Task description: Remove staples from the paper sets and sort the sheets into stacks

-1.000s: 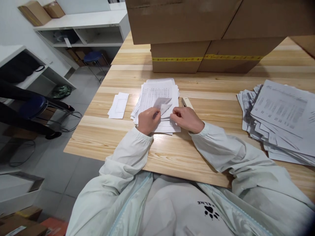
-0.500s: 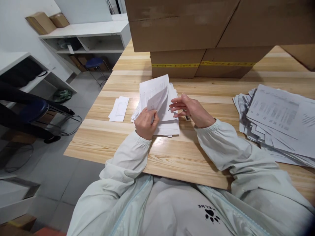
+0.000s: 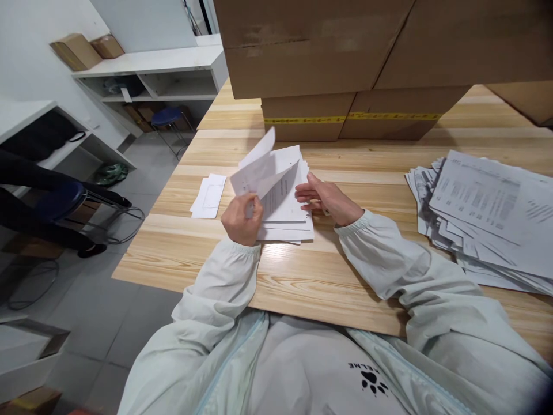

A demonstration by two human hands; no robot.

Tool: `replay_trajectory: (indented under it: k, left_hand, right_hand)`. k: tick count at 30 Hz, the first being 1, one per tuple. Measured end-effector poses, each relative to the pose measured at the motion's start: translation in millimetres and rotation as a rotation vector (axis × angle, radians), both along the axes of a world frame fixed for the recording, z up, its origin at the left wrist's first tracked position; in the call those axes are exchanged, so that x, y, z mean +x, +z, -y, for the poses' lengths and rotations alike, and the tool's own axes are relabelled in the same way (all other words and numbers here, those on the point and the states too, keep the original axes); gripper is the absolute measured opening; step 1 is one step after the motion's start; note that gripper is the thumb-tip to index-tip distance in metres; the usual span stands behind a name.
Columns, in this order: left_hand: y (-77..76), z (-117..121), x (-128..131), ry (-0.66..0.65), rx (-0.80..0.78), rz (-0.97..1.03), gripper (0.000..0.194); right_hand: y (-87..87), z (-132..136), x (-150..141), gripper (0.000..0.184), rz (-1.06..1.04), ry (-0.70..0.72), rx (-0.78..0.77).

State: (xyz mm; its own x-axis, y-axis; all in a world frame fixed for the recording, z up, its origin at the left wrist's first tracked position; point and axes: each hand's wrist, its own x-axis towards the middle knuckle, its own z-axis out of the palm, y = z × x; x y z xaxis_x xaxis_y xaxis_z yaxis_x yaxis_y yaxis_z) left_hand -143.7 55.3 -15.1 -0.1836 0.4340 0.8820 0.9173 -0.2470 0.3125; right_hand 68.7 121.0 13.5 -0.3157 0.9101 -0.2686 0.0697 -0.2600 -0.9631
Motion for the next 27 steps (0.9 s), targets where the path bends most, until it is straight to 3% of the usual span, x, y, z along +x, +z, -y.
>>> replay_trajectory:
  k: [4,7,9,12,15,17,19,23,27]
  left_hand:
    - [-3.9,9,14,-0.21,-0.123,-0.084,0.019]
    - [-4.7,15,20,-0.367,-0.192,-0.114,0.018]
    - [-4.4,16,21,-0.401,-0.17,-0.096,0.017]
    - [-0.9,16,17,-0.265,-0.077,0.059,0.021]
    - [8.7,12,9,0.007,0.06,0.267,0.027]
    - [16.4,8,1,0.14,0.166,0.342,0.029]
    - [22.4,5,-6,0.211,0.237,0.371,0.032]
    - [25.4,3,-14,0.234,0.245,0.37,0.032]
    - [17.6,2,-15,0.226,0.226,0.337,0.03]
  right_hand:
    - [4.4,-3,-4,0.06,-0.038,-0.033,-0.045]
    - [4.8,-5,-10,0.04,-0.051,-0.036,-0.05]
    - [1.9,-6,-14,0.023,-0.043,-0.042,-0.035]
    - [-5.2,-8,-13,0.01,0.02,-0.063,0.117]
    - [-10.3,-10,-7,0.008,0.166,-0.152,0.514]
    - [-11.6,-12,-4,0.01,0.187,-0.179,0.69]
    - [-11.9,-15,-2,0.014,0.079,-0.137,0.639]
    - [-8.9,-17,-3,0.033,-0.137,-0.022,0.229]
    - [14.0,-18,8,0.026,-0.166,-0.108,0.082]
